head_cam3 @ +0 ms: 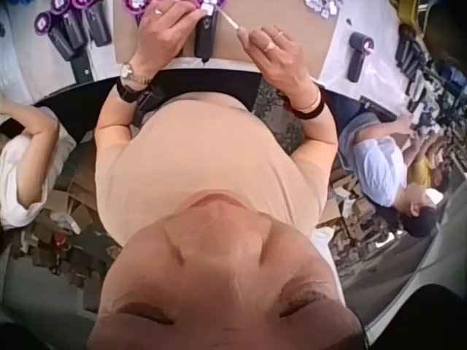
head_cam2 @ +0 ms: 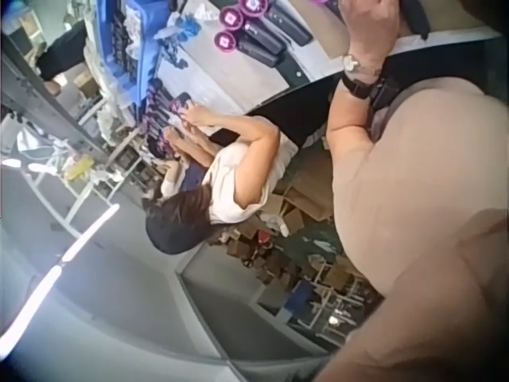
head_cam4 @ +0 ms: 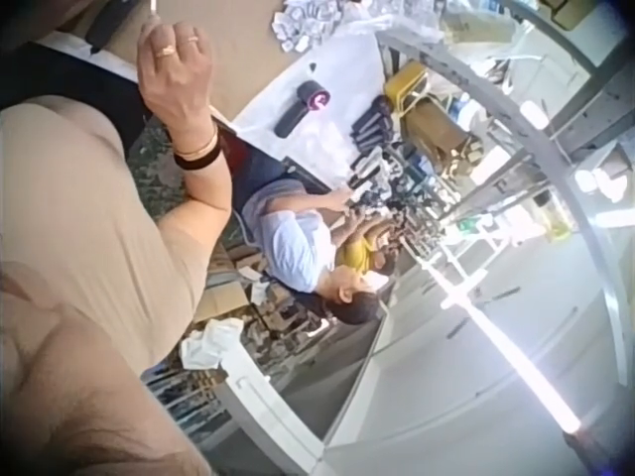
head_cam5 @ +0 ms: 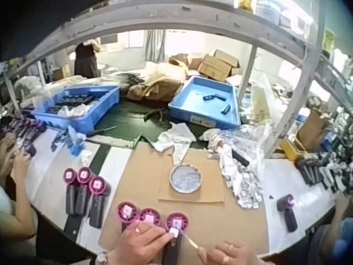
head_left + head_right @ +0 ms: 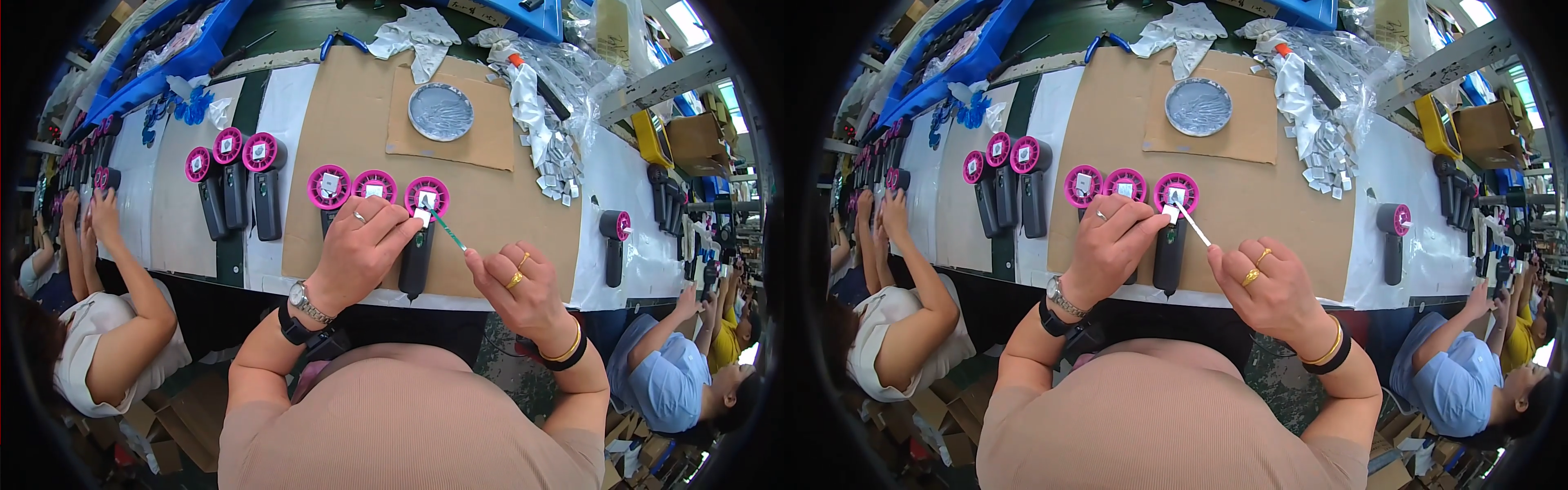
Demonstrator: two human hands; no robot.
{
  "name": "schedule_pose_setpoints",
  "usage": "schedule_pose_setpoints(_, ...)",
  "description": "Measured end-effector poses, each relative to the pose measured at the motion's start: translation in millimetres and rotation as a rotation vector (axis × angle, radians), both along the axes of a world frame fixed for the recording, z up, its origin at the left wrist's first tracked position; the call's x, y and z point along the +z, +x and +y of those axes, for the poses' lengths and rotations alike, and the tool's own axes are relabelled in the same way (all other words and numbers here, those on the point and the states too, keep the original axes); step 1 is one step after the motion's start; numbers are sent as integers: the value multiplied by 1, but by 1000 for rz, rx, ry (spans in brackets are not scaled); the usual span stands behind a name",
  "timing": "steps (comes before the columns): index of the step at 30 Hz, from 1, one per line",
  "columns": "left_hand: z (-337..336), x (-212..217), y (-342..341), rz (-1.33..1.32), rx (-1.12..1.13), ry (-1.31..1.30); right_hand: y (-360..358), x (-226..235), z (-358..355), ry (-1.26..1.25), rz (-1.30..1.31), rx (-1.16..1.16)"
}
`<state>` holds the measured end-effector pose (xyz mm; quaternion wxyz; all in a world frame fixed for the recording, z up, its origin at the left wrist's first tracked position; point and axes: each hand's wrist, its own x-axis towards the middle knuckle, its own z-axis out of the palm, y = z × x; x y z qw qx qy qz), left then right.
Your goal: Apply sealant and assemble plastic components of a handheld device on a factory production line.
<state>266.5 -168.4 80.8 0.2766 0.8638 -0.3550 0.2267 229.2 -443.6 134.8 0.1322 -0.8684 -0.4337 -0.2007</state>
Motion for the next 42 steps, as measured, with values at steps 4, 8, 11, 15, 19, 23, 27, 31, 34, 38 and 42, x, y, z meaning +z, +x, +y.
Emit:
schedule_pose_setpoints(4,1,0,1,2,-5,-10,0,3,-3,43,16,-14)
schedule_pose_setpoints(8,3,-1,2,-5,-11,38,-4,4,-7,135,27,-58)
schedule_pose_setpoints(11,3,-1,6,-33,-8,5,-7,3,-8,215,39,-89)
schedule_pose_setpoints(15,-1,2,8,-38,27,-58,-7,-3,-9,240,101,-68)
schedule_pose_setpoints(19,-3,2,10,-57,31,-55,-8,-6,-11,220,93,-57)
schedule_pose_setpoints(23,-3,2,9,-65,44,-51,-13,-5,-16,164,97,-28)
schedule_pose_setpoints(27,-3,2,9,-59,40,-44,-17,-4,-16,220,91,-80)
schedule_pose_setpoints(31,-1,1,8,-75,39,-44,-16,-8,-18,415,158,-173)
schedule_pose_setpoints(34,5,5,7,7,49,-93,-14,-8,-23,754,588,-473)
schedule_pose_setpoints(38,24,16,9,85,155,-79,19,-7,-22,1094,822,-630)
schedule_pose_setpoints(42,39,25,9,170,146,12,57,-6,-16,1012,752,-613)
